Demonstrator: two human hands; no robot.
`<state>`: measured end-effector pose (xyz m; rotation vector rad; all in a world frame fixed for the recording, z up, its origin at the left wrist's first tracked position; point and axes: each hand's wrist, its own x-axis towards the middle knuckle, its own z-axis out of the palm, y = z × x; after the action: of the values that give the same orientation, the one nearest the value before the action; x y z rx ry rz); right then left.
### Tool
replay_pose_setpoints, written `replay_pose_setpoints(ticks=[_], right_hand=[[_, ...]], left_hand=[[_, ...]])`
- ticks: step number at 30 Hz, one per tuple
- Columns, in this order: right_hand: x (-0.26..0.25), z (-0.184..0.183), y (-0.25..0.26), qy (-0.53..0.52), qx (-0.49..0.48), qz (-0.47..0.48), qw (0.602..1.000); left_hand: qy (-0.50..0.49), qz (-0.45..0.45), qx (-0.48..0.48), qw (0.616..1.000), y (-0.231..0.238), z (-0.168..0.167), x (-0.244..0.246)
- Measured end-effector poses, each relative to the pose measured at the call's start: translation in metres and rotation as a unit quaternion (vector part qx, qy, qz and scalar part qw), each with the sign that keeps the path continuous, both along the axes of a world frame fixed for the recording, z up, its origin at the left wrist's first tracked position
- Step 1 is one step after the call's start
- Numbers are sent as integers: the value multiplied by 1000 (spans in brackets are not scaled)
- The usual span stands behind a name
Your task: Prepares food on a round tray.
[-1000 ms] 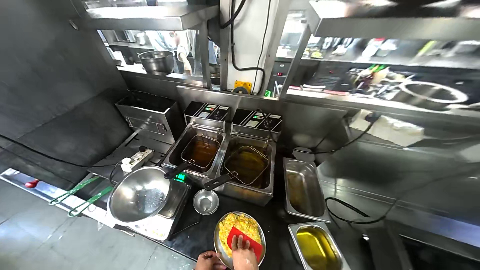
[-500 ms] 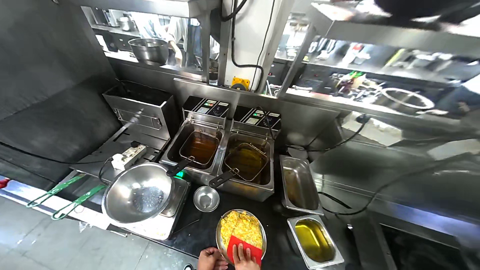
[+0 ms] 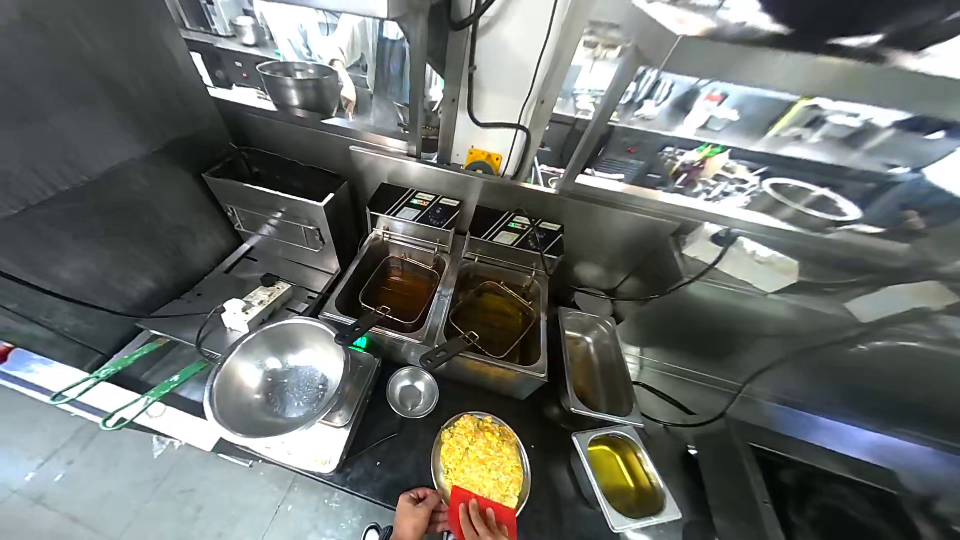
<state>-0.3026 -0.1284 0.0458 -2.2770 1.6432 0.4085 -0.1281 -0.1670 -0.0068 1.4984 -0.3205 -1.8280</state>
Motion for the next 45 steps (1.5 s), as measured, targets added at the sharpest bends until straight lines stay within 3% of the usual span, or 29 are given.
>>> replay_pose_setpoints(ticks=[3,8,10,14,17,22,31,42,45], right_hand=[[-8,-15,14,-16,-42,10,999],[-22,71,-33,-51,-84,-140,985],[-36,88,-73,-32,-111,-180,977],[-25,83,-136,-18,-141,-149,979],[15,70,-154,8,-76,-97,992],[50,27,-133,114,-2,-29,993],[50,13,-96,169,20,40,985],[48,33,-69,160,59,57,984],[34,16,-49,158,40,77,984]], left_hand=[[-4,-2,3,1000,4,1,-2],[20,7,5,1000,2,-3,-2],[22,9,8,1000,3,-4,-2],[29,3,-4,1000,5,-6,-2],[17,21,-12,1000,6,-4,-3],[-4,41,-15,999,5,-6,-9],[-13,33,-27,999,3,-7,-9],[3,38,-15,999,2,-5,-6],[-5,43,-14,999,4,-4,-7]])
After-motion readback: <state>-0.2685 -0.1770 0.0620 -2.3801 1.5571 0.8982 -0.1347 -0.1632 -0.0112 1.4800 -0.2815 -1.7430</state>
